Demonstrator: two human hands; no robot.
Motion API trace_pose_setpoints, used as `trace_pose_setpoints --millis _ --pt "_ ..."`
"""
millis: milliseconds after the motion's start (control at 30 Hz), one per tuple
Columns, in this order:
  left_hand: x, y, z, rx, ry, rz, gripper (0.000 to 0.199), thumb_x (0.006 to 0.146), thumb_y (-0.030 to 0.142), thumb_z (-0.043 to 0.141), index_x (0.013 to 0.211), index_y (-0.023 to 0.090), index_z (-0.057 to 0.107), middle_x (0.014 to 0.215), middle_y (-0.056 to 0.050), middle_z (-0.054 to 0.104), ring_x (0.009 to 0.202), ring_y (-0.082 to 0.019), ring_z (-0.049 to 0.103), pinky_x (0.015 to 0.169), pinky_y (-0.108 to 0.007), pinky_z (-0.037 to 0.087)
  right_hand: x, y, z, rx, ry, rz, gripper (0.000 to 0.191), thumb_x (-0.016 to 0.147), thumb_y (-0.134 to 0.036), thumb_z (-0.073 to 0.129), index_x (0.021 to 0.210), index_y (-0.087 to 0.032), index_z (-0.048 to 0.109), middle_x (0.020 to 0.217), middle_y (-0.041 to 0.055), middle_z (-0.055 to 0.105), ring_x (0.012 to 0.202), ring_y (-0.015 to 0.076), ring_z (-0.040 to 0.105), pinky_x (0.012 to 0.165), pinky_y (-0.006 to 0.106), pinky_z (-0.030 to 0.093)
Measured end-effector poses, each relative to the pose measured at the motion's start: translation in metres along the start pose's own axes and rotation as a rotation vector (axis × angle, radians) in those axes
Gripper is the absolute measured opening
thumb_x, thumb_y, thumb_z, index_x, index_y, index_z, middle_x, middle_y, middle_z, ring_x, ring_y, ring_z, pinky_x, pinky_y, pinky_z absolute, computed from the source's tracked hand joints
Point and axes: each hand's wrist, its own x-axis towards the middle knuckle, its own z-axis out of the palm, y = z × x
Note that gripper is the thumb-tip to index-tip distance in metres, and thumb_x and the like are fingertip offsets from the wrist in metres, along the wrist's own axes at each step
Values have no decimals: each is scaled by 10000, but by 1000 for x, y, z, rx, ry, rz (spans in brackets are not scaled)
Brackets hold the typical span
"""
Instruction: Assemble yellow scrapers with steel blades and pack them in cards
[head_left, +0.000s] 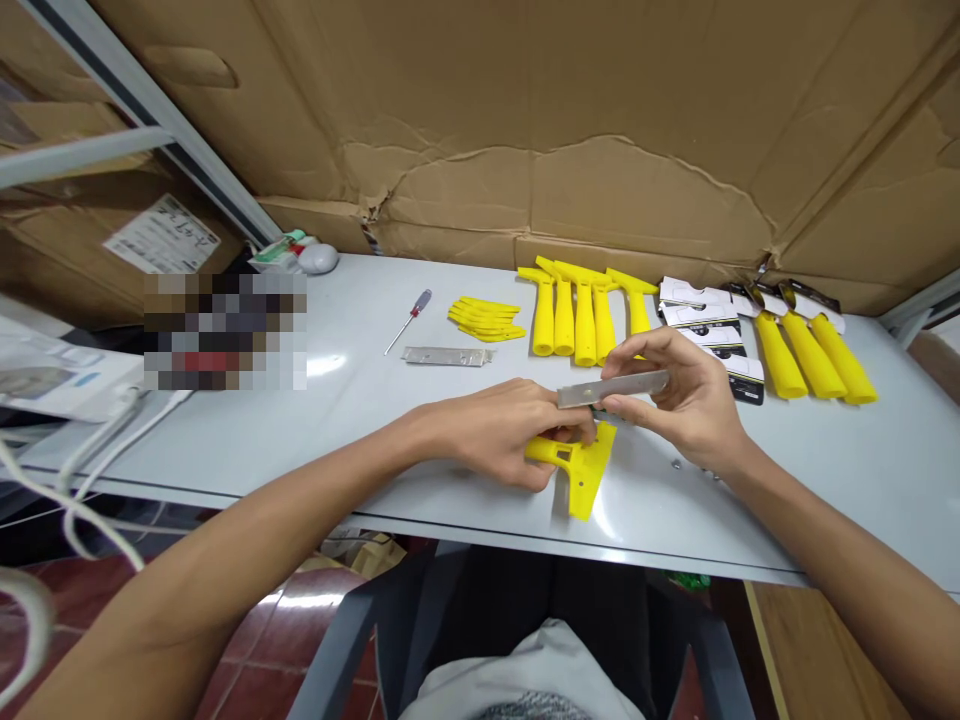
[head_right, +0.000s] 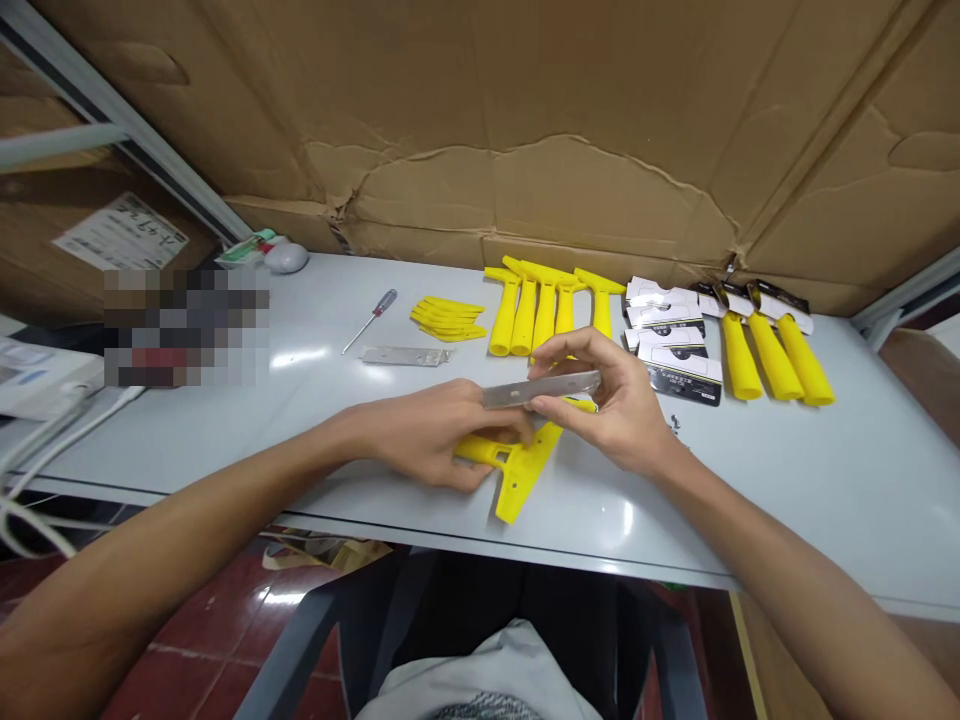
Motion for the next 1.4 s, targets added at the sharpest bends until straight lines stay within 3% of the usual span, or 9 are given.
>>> trace_pose_setpoints --millis 167,267,367,600,700,833,1000,1167,1400 --pt "-1 2 2 -107 222 90 319 778 184 632 1095 211 602 970 -8 694 791 -149 607 729 -260 461 3 -1 -5 123 102 127 329 767 -304 966 1048 -279 796 856 -18 714 792 188 794 811 398 723" --pt "0 0 4 32 420 56 277 827 169 600 1101 206 601 975 -11 693 822 -151 625 730 -265 459 5 2 -12 115 179 126 170 826 -302 924 970 -277 837 844 5 774 793 188 794 811 384 703" --pt "2 -4 6 265 514 -43 276 898 166 575 1169 204 608 1082 -43 712 881 -168 656 726 -280 459 6 2 -17 77 266 101 161 769 -287 965 858 -280 831 839 2 788 778 169 755 750 339 673" --pt "4 -9 11 663 613 -49 255 938 150 548 1176 217 612 1044 -34 720 801 -159 682 600 -276 407 5 -5 -9 1 171 178 357 652 -409 1028 793 -233 750 688 -8 726 562 140 656 531 291 585" --pt "5 -7 12 697 670 -5 246 927 134 534 1147 215 610 977 -23 718 775 -161 686 575 -281 400 5 0 -4 -2 88 247 441 654 -478 1016 735 -216 671 632 -13 692 523 128 628 497 263 531" --pt "6 -8 12 703 667 26 238 930 112 515 1121 213 614 972 -21 734 780 -155 702 575 -277 407 3 9 -1 -156 10 199 445 731 -519 965 706 -203 654 656 -7 666 579 120 618 539 251 512" --pt "6 -10 14 701 652 25 233 958 129 531 1155 213 621 1015 -27 757 820 -150 720 602 -269 442 -2 11 2 -227 28 133 398 804 -542 911 929 -230 698 725 -23 682 606 134 627 580 278 542" --pt "6 -10 17 744 669 47 218 971 102 512 1111 215 636 987 -19 748 798 -136 704 624 -262 476 -4 9 3 -329 -3 122 427 876 -587 831 776 -213 650 665 -16 621 580 129 583 548 284 484" --pt "3 -15 18 799 693 152 461 992 90 517 1438 206 509 996 -2 727 788 -116 693 609 -242 487 0 9 0 -197 -91 235 458 879 -576 835 761 -211 584 599 -41 601 530 114 576 533 257 458"
